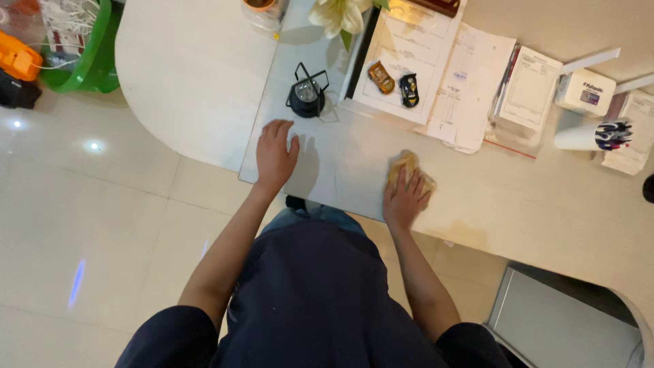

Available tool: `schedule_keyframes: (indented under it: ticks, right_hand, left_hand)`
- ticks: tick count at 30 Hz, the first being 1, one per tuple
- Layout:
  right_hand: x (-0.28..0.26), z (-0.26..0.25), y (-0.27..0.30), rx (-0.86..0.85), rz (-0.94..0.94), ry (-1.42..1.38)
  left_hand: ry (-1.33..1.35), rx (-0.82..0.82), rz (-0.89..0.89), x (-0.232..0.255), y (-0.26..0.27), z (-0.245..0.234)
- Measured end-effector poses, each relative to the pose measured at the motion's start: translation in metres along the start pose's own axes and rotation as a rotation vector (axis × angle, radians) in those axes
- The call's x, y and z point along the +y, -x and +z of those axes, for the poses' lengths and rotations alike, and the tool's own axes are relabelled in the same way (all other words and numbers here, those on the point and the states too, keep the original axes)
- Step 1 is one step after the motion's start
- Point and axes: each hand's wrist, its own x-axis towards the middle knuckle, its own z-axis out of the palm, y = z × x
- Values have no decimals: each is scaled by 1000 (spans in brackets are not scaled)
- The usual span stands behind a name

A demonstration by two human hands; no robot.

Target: The person moves small decorative objects, opens a drawer to place a small paper inside, and then wipes the desk surface using a white cloth and a larger brown cloth.

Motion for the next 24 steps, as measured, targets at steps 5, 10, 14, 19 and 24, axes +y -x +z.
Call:
schedule_keyframes:
  ticks: [5, 10, 14, 19, 24]
  right_hand:
    - [-52, 18, -52, 7, -15, -37]
    - [-114, 21, -38, -84, -419, -120]
    - [-102, 1, -9, -202, -686, -98]
    - [-27, -33, -4, -247, -609, -122]
    - [16, -23, -28, -81, -334, -21]
  left_hand:
    - [-9, 66, 32, 21, -44, -15]
    - [-28, 64, 44, 40, -83, -9]
    - [-108, 37, 45, 45, -99, 9]
    - [-268, 15, -26, 43, -108, 25]
    - [-233, 31, -90, 38, -108, 36]
